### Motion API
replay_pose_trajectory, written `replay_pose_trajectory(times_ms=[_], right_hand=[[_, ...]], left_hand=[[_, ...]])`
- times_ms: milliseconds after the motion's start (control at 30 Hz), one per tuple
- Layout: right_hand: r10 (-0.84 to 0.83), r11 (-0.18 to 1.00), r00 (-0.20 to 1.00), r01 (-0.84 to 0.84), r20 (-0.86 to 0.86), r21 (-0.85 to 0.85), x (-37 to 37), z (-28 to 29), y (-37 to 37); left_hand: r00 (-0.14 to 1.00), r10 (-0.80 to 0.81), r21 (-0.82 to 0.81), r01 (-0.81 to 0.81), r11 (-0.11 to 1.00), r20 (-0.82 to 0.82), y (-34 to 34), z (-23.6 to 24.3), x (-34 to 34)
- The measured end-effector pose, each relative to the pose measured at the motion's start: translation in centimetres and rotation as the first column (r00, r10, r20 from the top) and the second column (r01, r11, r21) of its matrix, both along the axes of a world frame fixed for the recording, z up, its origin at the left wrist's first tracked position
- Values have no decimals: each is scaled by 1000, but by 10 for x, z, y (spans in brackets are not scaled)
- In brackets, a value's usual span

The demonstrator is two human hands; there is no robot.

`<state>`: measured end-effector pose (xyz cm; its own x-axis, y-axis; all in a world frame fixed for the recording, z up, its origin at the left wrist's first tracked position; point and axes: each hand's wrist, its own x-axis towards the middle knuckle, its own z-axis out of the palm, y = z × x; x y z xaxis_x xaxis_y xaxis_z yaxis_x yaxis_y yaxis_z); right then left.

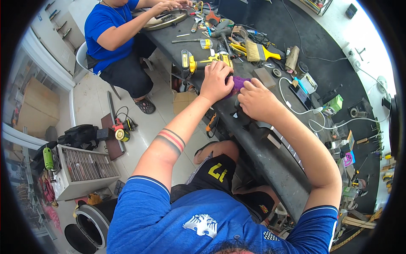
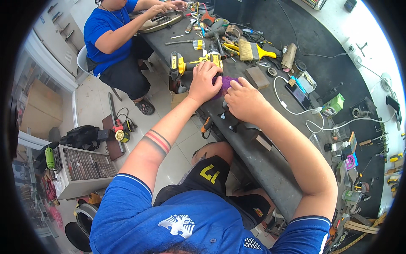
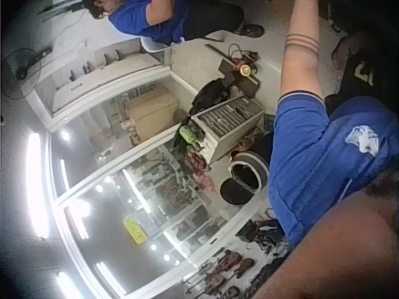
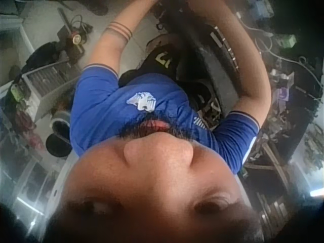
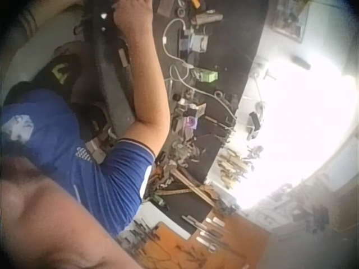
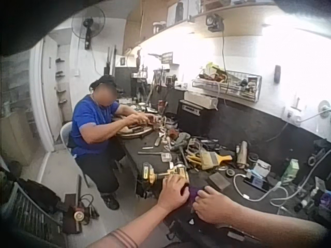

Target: The person adjusts hardware on a bass guitar headstock using a wrench, wipes down the fretboard with a cloth, and polishes the body of the guitar before briefly using a drill on it.

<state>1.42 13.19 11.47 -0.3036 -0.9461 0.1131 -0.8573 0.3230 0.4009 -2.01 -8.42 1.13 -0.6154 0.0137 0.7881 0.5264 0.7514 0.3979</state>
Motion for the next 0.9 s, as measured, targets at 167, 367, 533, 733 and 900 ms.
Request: replay_pose_trajectory(times_ms=[167,367,533,733,900], right_hand=[[-82,995,996,80,32,66,-1,-3,-2],[-60,998,997,60,55,-5,4,8,0],[-32,999,995,29,98,36,0,9,0],[-14,1000,989,14,146,0,-6,9,1],[-10,1000,991,9,135,6,-5,10,0]], left_hand=[[1000,3,-2,-3,1000,0,-2,-1,0],[1000,9,1,-9,1000,-9,0,0,0],[1000,10,-4,-10,1000,5,0,0,0],[1000,0,-5,0,1000,26,0,0,0],[1000,-2,0,2,1000,22,-1,0,1]])
